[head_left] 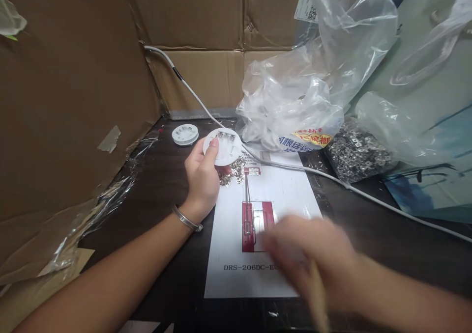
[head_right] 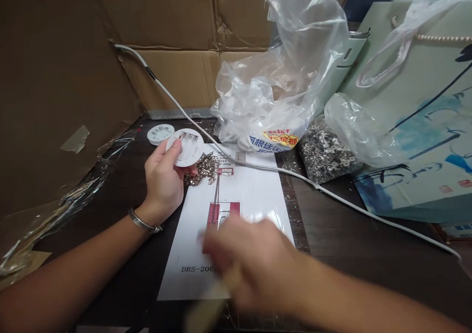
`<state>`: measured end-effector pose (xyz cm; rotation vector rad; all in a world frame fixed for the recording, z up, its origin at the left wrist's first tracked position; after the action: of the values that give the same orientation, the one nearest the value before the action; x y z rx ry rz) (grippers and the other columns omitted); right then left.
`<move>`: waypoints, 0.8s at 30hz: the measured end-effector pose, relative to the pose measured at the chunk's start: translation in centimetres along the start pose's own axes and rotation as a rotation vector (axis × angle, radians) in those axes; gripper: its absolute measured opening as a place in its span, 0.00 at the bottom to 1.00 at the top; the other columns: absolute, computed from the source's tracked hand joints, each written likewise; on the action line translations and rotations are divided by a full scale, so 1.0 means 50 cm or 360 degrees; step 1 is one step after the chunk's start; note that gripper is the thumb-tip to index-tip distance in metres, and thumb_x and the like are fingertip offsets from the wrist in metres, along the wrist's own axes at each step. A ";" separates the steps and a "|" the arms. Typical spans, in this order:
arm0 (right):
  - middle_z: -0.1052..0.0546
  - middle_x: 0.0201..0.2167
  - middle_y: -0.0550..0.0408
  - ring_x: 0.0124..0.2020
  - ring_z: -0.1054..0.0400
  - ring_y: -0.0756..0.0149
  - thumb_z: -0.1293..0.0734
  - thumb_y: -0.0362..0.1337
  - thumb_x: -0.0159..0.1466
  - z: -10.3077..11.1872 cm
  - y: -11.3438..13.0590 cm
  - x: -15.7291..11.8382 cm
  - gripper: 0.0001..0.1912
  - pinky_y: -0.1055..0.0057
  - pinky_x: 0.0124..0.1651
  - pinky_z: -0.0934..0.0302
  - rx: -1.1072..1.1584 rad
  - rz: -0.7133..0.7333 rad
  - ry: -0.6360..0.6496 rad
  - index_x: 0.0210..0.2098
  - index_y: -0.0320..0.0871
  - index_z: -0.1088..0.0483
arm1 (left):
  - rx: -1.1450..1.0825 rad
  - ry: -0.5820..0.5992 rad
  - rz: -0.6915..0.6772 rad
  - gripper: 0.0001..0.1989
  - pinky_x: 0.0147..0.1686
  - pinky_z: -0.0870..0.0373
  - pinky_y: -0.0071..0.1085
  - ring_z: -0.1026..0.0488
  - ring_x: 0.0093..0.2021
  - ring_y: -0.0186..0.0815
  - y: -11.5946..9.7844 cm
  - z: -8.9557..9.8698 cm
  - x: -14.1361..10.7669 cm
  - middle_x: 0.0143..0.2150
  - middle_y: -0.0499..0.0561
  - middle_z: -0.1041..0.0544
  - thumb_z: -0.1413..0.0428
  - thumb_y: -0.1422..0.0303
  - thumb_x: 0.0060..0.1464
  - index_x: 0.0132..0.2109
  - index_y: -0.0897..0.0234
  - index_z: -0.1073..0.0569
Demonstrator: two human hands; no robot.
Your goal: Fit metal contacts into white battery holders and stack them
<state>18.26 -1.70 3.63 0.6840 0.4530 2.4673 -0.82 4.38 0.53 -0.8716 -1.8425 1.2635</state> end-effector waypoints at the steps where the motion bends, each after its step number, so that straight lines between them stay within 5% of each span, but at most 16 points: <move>1: 0.26 0.31 0.56 0.30 0.33 0.72 0.40 0.35 0.68 -0.010 -0.036 0.036 0.09 0.74 0.33 0.37 0.0034 -0.0033 -0.0034 0.39 0.41 0.29 | -0.0008 -0.0008 -0.0006 0.08 0.15 0.37 0.23 0.36 0.20 0.28 0.002 0.000 0.000 0.26 0.47 0.32 0.45 0.65 0.56 0.31 0.62 0.30; 4: 0.24 0.29 0.57 0.29 0.33 0.70 0.36 0.31 0.61 -0.042 -0.126 0.128 0.05 0.72 0.34 0.40 0.0301 -0.0427 0.0029 0.33 0.41 0.27 | -0.0022 -0.0028 0.0006 0.07 0.15 0.37 0.23 0.36 0.20 0.28 0.005 -0.002 0.001 0.25 0.47 0.31 0.46 0.65 0.56 0.31 0.62 0.29; 7: 0.23 0.29 0.56 0.29 0.33 0.69 0.35 0.28 0.57 -0.069 -0.159 0.177 0.06 0.70 0.34 0.42 0.0339 -0.0511 0.0160 0.29 0.41 0.26 | -0.0022 -0.0064 0.0019 0.07 0.15 0.37 0.23 0.37 0.19 0.28 0.006 -0.001 0.003 0.25 0.47 0.31 0.46 0.66 0.56 0.32 0.63 0.29; 24: 0.25 0.27 0.56 0.29 0.33 0.68 0.34 0.31 0.56 -0.092 -0.158 0.183 0.05 0.68 0.35 0.44 0.0347 -0.0542 0.0273 0.31 0.42 0.26 | 0.0002 -0.0085 -0.0022 0.07 0.16 0.37 0.24 0.37 0.18 0.27 0.017 0.002 0.010 0.25 0.46 0.32 0.46 0.65 0.57 0.33 0.62 0.30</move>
<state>12.22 9.11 -0.20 0.4357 0.8405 2.1787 -1.05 5.01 -0.19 -0.8301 -1.8861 1.2907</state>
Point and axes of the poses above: each hand's wrist, its own x-axis towards the middle knuckle, its own z-axis out of the back of the hand, y = z × x, the point moved 2 cm from there along x, towards the middle knuckle
